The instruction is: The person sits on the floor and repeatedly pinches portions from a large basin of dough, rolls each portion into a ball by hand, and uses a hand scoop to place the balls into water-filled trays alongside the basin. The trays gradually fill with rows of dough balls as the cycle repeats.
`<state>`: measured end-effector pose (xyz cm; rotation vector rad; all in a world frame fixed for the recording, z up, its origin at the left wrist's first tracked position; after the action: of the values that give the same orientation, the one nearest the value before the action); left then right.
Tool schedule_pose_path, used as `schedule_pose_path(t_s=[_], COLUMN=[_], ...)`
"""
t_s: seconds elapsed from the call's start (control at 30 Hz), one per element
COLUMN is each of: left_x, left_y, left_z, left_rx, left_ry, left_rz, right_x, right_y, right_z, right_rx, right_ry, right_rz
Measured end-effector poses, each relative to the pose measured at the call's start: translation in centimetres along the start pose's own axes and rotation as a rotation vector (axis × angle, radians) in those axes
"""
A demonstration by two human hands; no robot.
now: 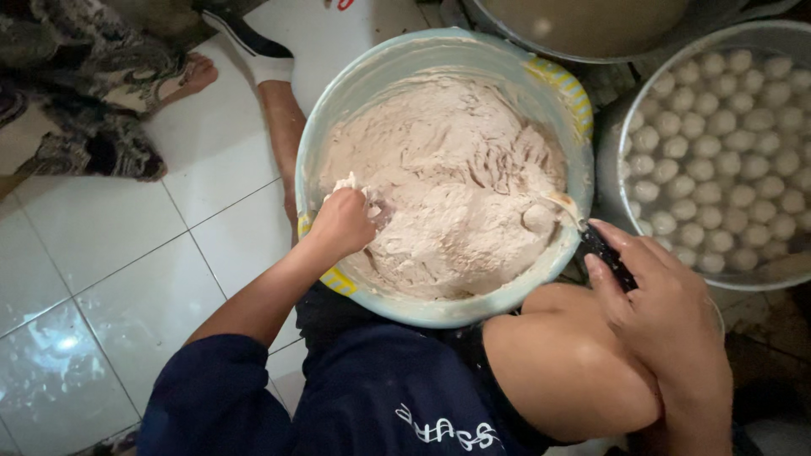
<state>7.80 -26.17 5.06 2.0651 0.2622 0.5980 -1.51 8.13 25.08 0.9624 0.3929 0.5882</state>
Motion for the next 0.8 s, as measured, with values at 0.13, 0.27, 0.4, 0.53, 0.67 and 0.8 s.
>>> schedule_pose_path(t_s=[0.13, 0.27, 0.4, 0.53, 0.67, 0.8], left_x=[0.3, 0.6, 0.5, 0.2, -0.3, -1.1], left_y=[-0.8, -1.5, -2.3, -2.5, -2.9, -4.4], left_z=[-1.2, -1.9, -2.2, -2.5, -2.4, -1.2], left_rx=[0.087, 0.107, 0.088, 0.092, 0.085, 0.076], left_ry=[0.035, -0.015, -0.028, -0.028, -0.061, 0.03], left_rz=[0.103, 0.085, 0.105, 0.089, 0.081, 0.152], right_x=[0.3, 0.5, 1.0, 1.9, 2.8, 3.6], right_y=[0.0, 0.0, 0.3, 1.0, 1.1, 1.0], right_z=[-0.3, -0.4, -1.1, -3.0, -7.8, -12.0], right_rx=[-0.008, -0.006, -0.045, -0.034, -0.094, -0.128], right_ry=[0.004, 0.005, -0.006, -0.012, -0.274, -0.43], right_rz=[0.001, -0.013, -0.054, -0.178, -0.237, -0.274])
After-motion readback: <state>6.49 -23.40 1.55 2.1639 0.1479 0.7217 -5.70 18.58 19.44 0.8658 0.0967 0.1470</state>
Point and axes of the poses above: each hand's wrist, its own x-axis away from the middle knuckle, its own y-axis out of the back of the hand, z = x × y, the point moved 5 cm from there along -x, towards the middle knuckle, and after that the axes turned 13 degrees about y, right-handed, at the moved point
